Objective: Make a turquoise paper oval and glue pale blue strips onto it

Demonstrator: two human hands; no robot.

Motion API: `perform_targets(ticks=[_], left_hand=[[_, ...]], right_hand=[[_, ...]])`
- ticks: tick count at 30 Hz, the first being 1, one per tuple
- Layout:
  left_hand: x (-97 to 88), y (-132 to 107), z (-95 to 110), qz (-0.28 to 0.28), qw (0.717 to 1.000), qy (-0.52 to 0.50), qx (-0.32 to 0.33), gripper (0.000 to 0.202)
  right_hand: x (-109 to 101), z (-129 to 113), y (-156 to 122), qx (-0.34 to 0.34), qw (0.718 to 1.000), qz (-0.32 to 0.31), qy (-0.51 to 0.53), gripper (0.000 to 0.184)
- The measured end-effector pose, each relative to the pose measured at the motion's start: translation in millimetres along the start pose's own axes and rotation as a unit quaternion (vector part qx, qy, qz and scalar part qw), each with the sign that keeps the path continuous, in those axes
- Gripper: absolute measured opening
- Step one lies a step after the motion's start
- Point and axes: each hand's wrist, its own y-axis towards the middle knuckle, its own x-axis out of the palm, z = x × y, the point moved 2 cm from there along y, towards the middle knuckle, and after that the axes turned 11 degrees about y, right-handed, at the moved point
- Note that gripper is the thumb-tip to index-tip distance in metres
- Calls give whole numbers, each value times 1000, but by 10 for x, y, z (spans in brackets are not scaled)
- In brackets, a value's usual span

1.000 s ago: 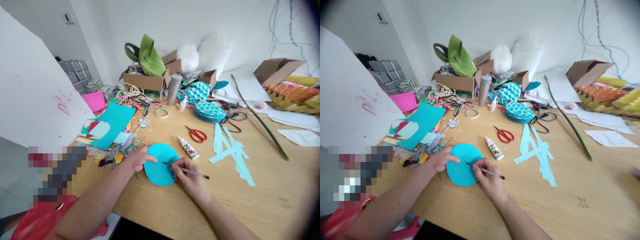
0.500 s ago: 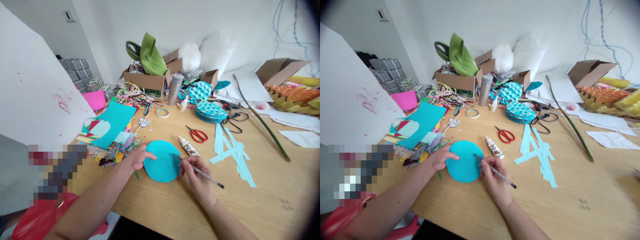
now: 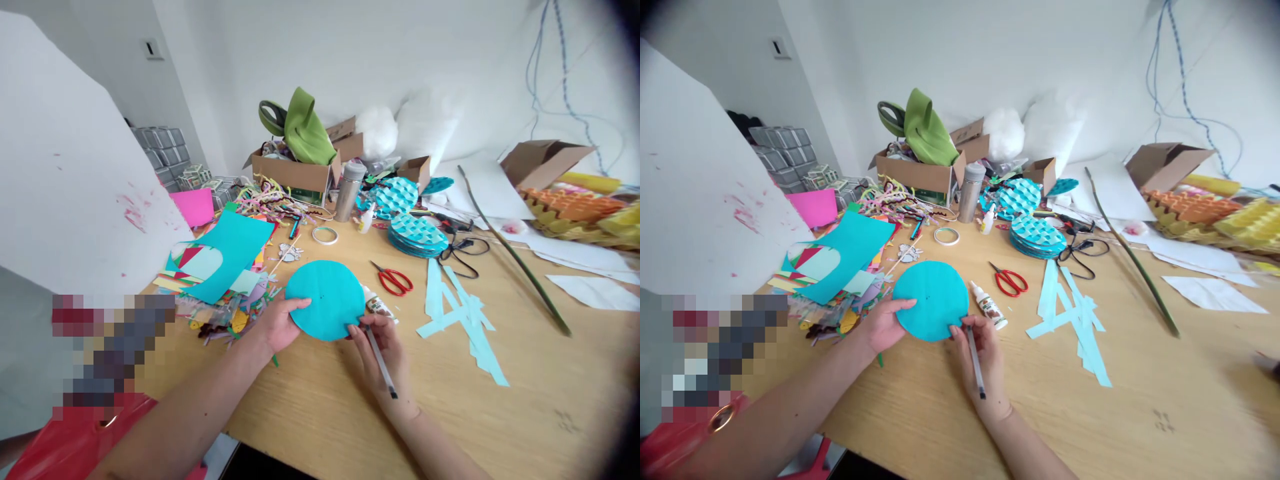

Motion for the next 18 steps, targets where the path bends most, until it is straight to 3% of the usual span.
perform_targets(ticks=[6,11,14,18], left_hand=[[-18,-51,39,-46,998,16,-32,41],[-50,-85,42,-113,982,129,-83,49],[-58,-74,-25,-105,976,159,-102,51],[-61,-34,-64,-53,986,135,-84,49]], right_hand=[[-84,-117,116,-48,997,60,1,22],[-125,-129,139,-61,995,43,-69,21],[-123,-183,130,-87,989,57,-103,22],[-144,-325,79,-150,982,72,-92,28]])
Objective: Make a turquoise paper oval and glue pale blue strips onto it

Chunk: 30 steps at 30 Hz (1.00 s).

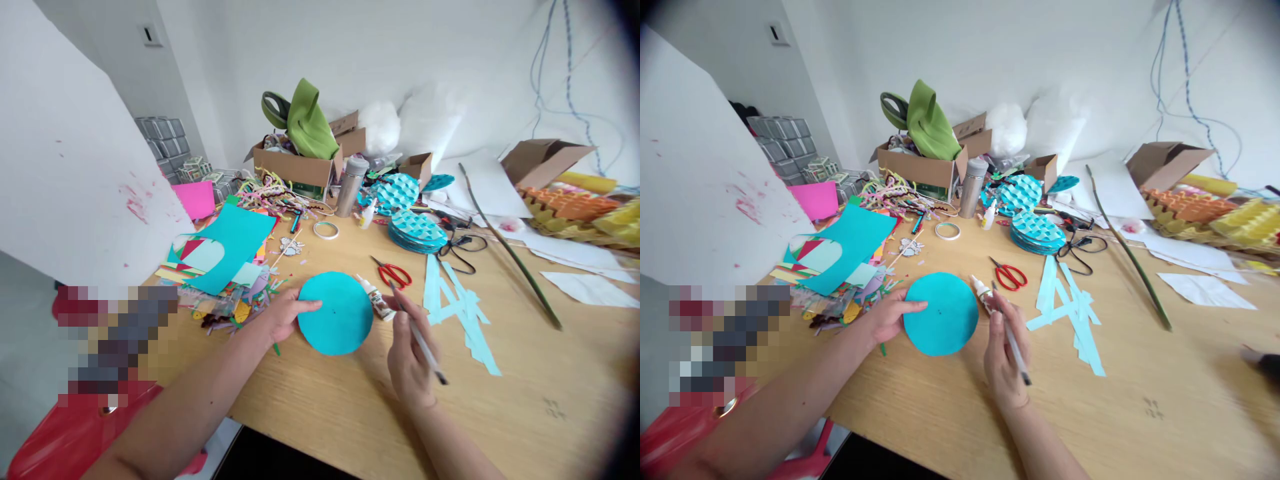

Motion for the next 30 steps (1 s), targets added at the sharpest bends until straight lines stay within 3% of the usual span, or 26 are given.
perform_targets(ticks=[3,6,11,19,30], left_hand=[[14,9,12,10,1000,-12,14,47],[36,3,12,10,1000,-7,12,46],[55,-3,-12,16,1000,9,0,47],[68,1,-16,-2,1000,5,1,44],[62,0,-27,-12,1000,-1,1,48]], right_hand=[[7,-69,-39,2,995,-87,44,29],[55,-73,-89,54,985,-151,65,20],[106,-17,-120,152,974,-104,134,14],[115,4,-103,170,975,-91,113,26],[135,6,-99,172,975,-98,101,28]])
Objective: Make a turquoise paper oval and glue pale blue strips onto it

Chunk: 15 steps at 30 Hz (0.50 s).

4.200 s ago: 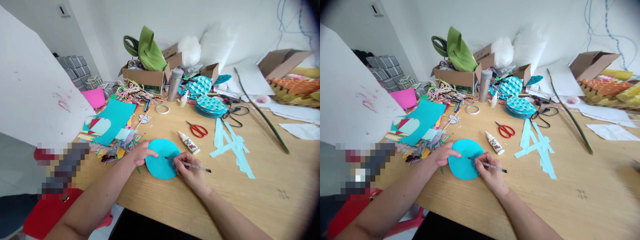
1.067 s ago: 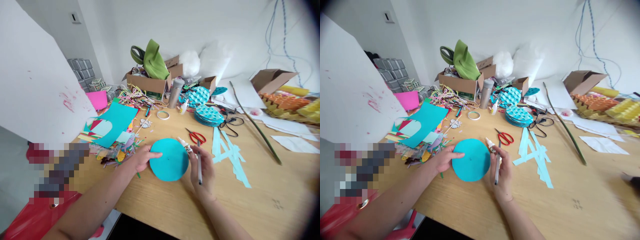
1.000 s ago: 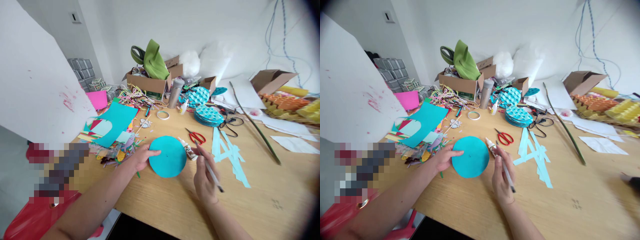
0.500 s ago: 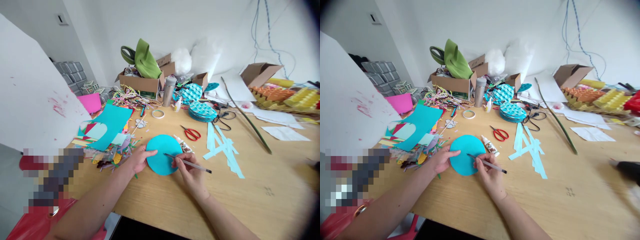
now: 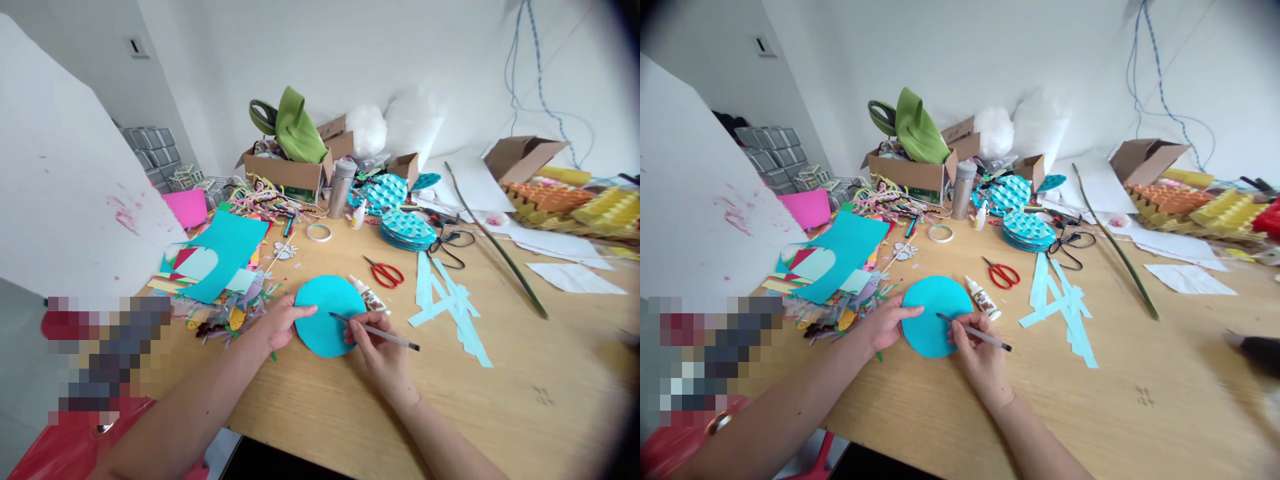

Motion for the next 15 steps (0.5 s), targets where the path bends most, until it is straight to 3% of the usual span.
perform_targets(ticks=[15], left_hand=[[20,-6,0,-4,1000,-3,3,47]], right_hand=[[-13,31,-10,7,1000,3,-1,28]])
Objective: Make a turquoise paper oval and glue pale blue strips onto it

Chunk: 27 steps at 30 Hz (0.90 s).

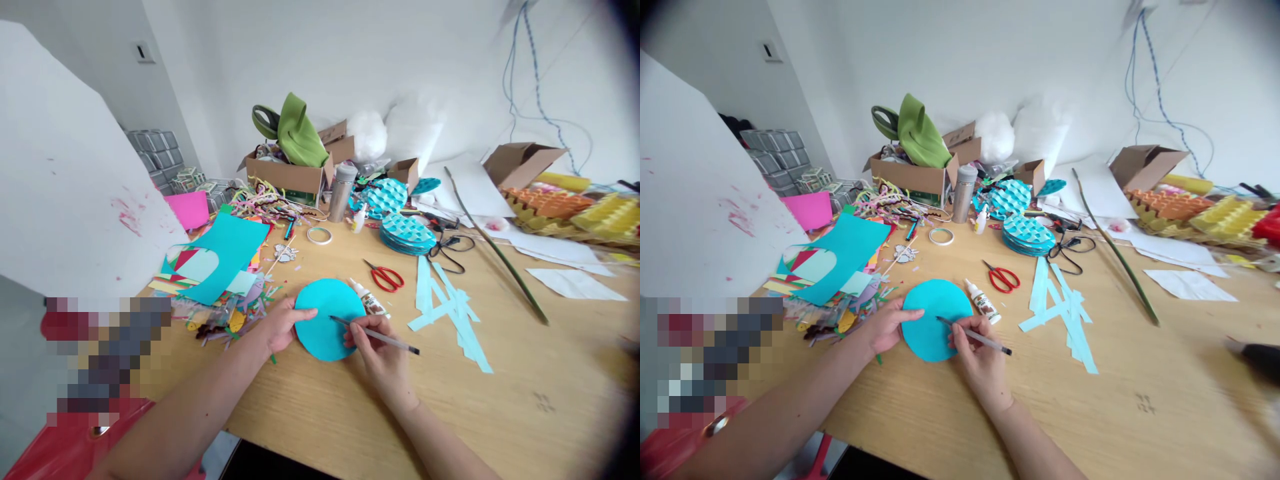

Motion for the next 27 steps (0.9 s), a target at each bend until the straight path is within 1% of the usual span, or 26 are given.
perform_targets(ticks=[4,9,11,14,18,22,27], left_hand=[[-18,8,9,13,1000,-11,-1,47],[-110,32,79,88,995,-45,22,46],[-146,41,100,104,992,-58,29,42],[-172,51,109,104,992,-65,31,37],[-172,57,99,84,994,-58,35,38],[-176,61,88,81,995,-53,38,38],[-173,63,91,78,994,-60,45,41]], right_hand=[[4,-25,-11,-18,1000,2,15,24],[-78,-73,-20,-92,993,56,47,13],[-108,-76,-17,-105,991,62,47,12],[-123,-76,-20,-108,992,57,34,11],[-116,-91,-37,-118,991,56,12,11],[-124,-82,-31,-131,989,66,-6,13],[-142,-23,0,-109,990,72,-47,22]])
